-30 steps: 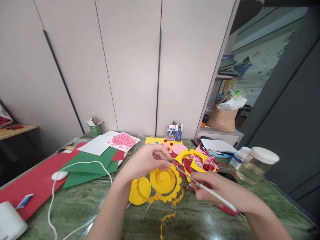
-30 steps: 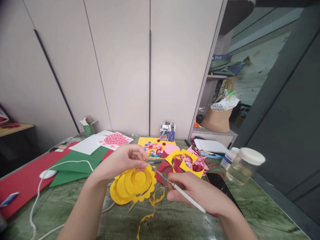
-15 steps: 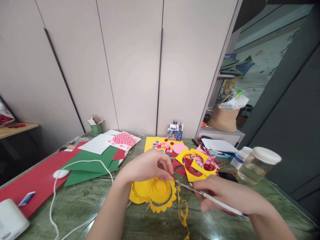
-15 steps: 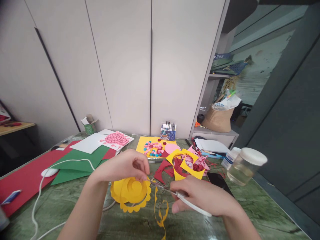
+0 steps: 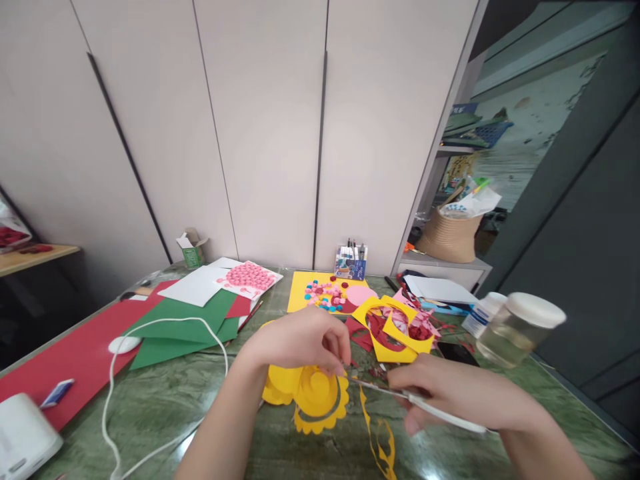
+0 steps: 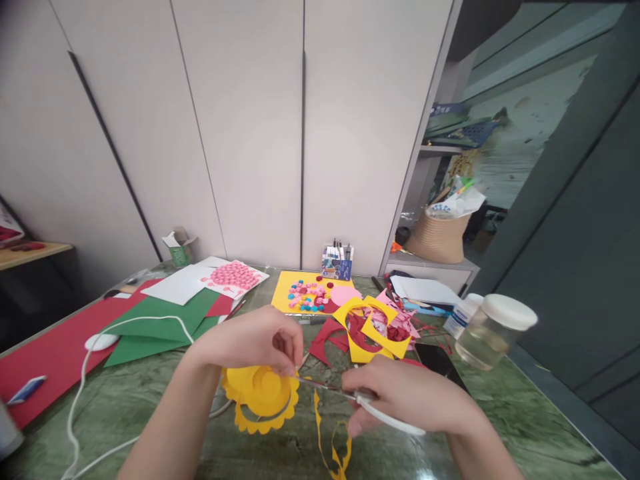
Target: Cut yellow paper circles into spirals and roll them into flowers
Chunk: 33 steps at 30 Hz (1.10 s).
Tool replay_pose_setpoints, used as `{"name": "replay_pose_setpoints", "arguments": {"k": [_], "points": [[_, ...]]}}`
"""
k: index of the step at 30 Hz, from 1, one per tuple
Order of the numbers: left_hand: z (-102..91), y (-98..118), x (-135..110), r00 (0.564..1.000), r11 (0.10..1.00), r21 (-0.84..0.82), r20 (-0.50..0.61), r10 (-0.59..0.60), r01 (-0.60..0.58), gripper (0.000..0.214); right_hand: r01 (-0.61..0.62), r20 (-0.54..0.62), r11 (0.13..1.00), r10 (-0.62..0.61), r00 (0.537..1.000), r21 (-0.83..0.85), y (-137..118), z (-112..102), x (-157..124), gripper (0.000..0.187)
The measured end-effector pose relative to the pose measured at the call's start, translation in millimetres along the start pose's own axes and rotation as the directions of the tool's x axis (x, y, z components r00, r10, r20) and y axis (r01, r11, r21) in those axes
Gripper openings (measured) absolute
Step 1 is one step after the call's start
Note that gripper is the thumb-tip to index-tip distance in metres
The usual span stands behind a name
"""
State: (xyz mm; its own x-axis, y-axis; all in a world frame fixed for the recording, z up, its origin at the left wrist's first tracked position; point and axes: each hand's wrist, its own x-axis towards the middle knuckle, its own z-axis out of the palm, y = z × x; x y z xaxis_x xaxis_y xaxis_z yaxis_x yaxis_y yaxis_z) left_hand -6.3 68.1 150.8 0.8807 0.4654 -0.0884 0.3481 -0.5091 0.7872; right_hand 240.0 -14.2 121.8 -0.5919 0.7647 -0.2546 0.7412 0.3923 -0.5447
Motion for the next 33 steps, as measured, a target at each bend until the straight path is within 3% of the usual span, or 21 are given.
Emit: {"name": "replay_pose_setpoints", "arguments": {"k": [10, 14, 18, 24, 33], "points": [[1.2, -0.2, 2.3, 1.000, 0.999, 0.032, -0.001, -0.004, 0.004, 0.009, -0.021, 0.006, 1.000, 0.021, 1.000, 0.004, 1.3, 0.7, 0.1, 0.025], [1.1, 4.2, 1.5, 0.987, 0.998, 0.018, -0.149, 0.059, -0.057, 0.008, -0.068, -0.042, 0.998, 0.068, 0.997, 0.008, -0.1, -2.6, -3.1, 0.024], [1.3, 9.8, -3.1, 0.940, 0.988, 0.105, -0.310, 0.143, -0.116, 0.016, -0.099, -0.099, 0.994, 0.103, 0.990, 0.045, -5.1, -5.9, -5.3, 0.023], [-0.4, 4.1, -8.7, 0.895, 0.958, 0.286, -0.428, 0.128, 0.000, 0.025, -0.070, -0.157, 0.997, 0.074, 0.985, 0.027, -7.2, -8.6, -5.9, 0.028], [-4.7, 1.5, -9.8, 0.833, 0.978, 0.192, -0.553, 0.037, 0.084, 0.012, -0.049, -0.218, 0.998, 0.053, 0.974, 0.027, -3.1, -11.5, -9.7, 0.033]]}}
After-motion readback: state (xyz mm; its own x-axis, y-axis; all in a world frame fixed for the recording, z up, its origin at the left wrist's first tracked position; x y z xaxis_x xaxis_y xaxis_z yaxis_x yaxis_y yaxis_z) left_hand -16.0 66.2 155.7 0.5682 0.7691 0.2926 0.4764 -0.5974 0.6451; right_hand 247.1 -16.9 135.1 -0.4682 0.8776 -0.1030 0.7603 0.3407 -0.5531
